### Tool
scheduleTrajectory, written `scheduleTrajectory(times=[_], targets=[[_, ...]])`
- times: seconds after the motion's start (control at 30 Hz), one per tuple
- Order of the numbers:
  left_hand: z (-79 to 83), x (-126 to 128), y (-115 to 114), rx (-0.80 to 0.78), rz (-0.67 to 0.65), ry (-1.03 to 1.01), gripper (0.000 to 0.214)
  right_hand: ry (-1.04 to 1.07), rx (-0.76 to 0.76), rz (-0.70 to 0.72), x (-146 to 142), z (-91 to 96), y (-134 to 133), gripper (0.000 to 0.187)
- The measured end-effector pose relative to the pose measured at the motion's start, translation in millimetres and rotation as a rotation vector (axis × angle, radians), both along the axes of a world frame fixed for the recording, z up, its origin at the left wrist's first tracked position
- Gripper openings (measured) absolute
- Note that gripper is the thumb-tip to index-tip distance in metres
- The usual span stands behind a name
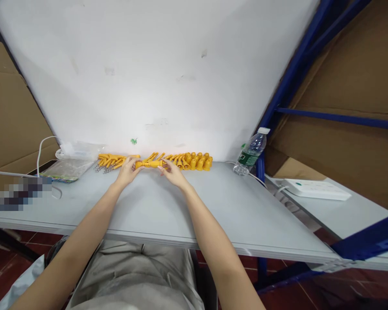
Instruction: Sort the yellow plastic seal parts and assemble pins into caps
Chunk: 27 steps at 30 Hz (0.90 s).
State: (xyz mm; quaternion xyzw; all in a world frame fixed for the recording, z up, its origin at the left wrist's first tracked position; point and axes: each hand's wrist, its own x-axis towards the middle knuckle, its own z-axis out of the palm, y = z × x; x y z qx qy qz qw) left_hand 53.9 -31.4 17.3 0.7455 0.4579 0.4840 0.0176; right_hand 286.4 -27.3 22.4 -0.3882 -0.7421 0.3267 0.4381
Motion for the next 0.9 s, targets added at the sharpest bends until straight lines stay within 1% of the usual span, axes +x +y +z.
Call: scheduleTrajectory(times=[0.1, 0.27, 0.43, 0.9], targets=[[-0.1, -0.1, -0.4, 0.002, 0.010, -0.004, 0.023, -0.018, 0.032, -0.009, 1.5, -0.3, 1.0, 0.060], [0.8, 0.3, -1.6, -0.003, 0.019, -0.003, 0.022, -0.025, 0.057, 0.008, 1.8, -1.6, 2.6, 0.057], [0.9, 0.3, -1.7, -0.010, 0.018, -0.005, 0.022, -0.020, 0.074, 0.020, 1.3, -2.2, 3.5, 0.058], [-0.2, -0.6, -1.1, -0.015, 0.045, 0.009, 0.022, 0.008, 0.051, 0.031, 0.3, -3.1, 3.3, 0.055]])
